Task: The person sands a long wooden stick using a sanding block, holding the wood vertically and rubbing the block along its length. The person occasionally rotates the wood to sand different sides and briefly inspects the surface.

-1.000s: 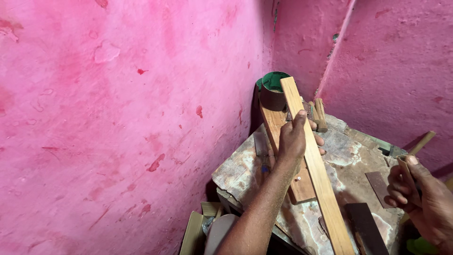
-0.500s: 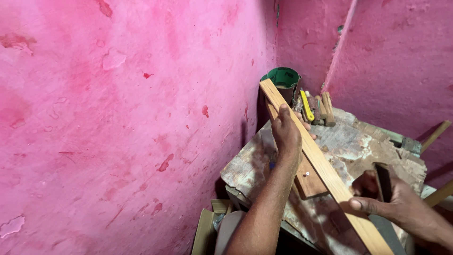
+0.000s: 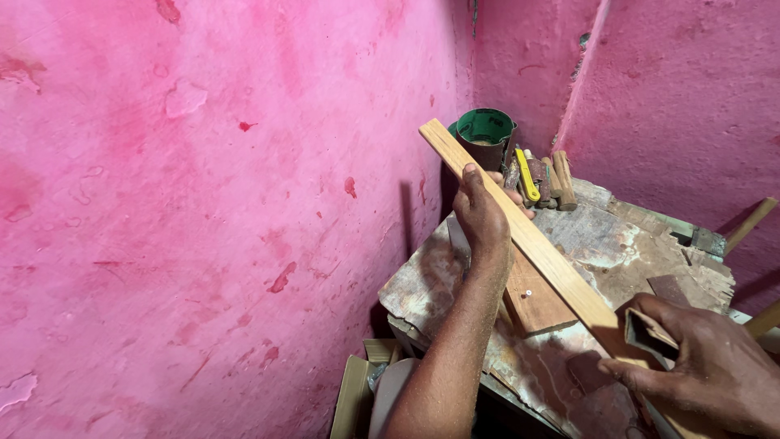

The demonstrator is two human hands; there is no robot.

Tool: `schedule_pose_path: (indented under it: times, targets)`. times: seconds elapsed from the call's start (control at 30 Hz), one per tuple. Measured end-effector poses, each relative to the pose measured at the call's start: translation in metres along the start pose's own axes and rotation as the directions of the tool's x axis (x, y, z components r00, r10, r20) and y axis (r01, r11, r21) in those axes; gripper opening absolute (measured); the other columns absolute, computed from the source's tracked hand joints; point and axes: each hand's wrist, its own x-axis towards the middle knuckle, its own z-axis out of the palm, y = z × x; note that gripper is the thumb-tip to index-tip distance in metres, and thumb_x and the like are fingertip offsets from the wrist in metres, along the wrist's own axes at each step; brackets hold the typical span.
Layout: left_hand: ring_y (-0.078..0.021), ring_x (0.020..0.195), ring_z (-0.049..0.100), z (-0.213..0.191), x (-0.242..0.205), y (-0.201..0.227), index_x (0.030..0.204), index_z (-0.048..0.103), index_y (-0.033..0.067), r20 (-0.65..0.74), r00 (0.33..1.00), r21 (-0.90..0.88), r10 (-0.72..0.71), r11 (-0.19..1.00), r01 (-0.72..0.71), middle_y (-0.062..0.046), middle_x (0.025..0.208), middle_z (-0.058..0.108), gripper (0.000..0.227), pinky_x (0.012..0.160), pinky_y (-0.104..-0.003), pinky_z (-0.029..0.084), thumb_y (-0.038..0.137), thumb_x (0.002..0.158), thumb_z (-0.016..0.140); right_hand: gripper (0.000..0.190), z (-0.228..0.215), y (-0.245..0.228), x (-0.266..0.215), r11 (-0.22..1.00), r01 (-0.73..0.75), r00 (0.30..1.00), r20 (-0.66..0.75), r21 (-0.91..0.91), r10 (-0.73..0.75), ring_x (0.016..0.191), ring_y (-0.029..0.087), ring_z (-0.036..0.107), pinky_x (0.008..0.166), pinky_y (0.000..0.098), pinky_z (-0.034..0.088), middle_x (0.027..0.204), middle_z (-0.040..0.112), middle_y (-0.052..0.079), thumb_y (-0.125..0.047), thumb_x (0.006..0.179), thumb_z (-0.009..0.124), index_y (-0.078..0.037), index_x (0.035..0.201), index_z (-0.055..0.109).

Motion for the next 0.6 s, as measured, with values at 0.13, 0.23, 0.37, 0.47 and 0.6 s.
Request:
schedule_pose_path:
  times: [0.13, 0.23, 0.37, 0.47, 0.6]
  targets:
    - [-0.0202, 0.051, 0.062, 0.002, 0.003, 0.001, 0.101, 0.056, 0.004, 0.031, 0.999, -0.054, 0.034, 0.998, -0.032, -0.009, 0.064, 0.058, 0.048, 0.047, -0.035, 0.059, 0.048, 0.109, 0.037, 0.058, 0.004, 0.006, -0.004, 0.965, -0.102, 0.993, -0.079, -0.242, 0.085, 0.076, 0.017, 0.079, 0.072, 0.0351, 0.069, 0.091, 0.084, 0.003, -0.055, 0.077, 0.081, -0.025, 0.124, 0.066]
    - [-0.0224, 0.054, 0.065, 0.0, 0.004, 0.006, 0.101, 0.054, 0.0047, -0.015, 1.0, -0.126, 0.011, 0.992, -0.013, -0.011, 0.067, 0.059, 0.045, 0.049, -0.038, 0.061, 0.047, 0.109, 0.041, 0.041, 0.014, 0.043, 0.013, 0.997, 0.02, 0.969, -0.245, -0.074, -0.038, 0.081, 0.013, 0.08, 0.069, 0.0299, 0.068, 0.099, 0.083, 0.003, -0.043, 0.09, 0.075, -0.02, 0.123, 0.065]
    - [-0.0255, 0.066, 0.07, -0.003, 0.0, 0.011, 0.099, 0.054, 0.0049, 0.004, 1.0, -0.243, -0.022, 0.97, 0.022, -0.015, 0.075, 0.064, 0.04, 0.06, -0.042, 0.067, 0.043, 0.107, 0.048, 0.036, 0.025, 0.108, 0.047, 0.81, 0.571, 0.683, -0.623, 0.13, -0.382, 0.091, 0.017, 0.077, 0.078, 0.0344, 0.064, 0.104, 0.077, 0.015, -0.021, 0.092, 0.069, 0.003, 0.117, 0.059]
    - [-0.0291, 0.076, 0.074, -0.003, -0.008, 0.01, 0.097, 0.058, 0.0048, 0.083, 0.995, -0.176, -0.063, 0.982, 0.076, -0.02, 0.082, 0.068, 0.037, 0.068, -0.044, 0.069, 0.041, 0.103, 0.055, 0.034, 0.035, 0.137, 0.067, 0.832, 0.525, 0.673, -0.685, 0.176, -0.28, 0.084, 0.018, 0.076, 0.071, 0.0352, 0.063, 0.101, 0.076, 0.016, -0.021, 0.093, 0.07, 0.003, 0.115, 0.06]
    - [-0.0241, 0.088, 0.076, -0.002, -0.015, 0.006, 0.098, 0.064, 0.005, 0.369, 0.919, -0.012, -0.137, 0.988, 0.152, -0.02, 0.097, 0.074, 0.038, 0.072, -0.039, 0.068, 0.042, 0.099, 0.061, 0.031, 0.036, 0.155, 0.07, 0.842, 0.416, 0.738, -0.669, 0.343, -0.091, 0.075, 0.02, 0.075, 0.063, 0.0363, 0.061, 0.096, 0.074, 0.017, -0.02, 0.094, 0.071, 0.002, 0.112, 0.06]
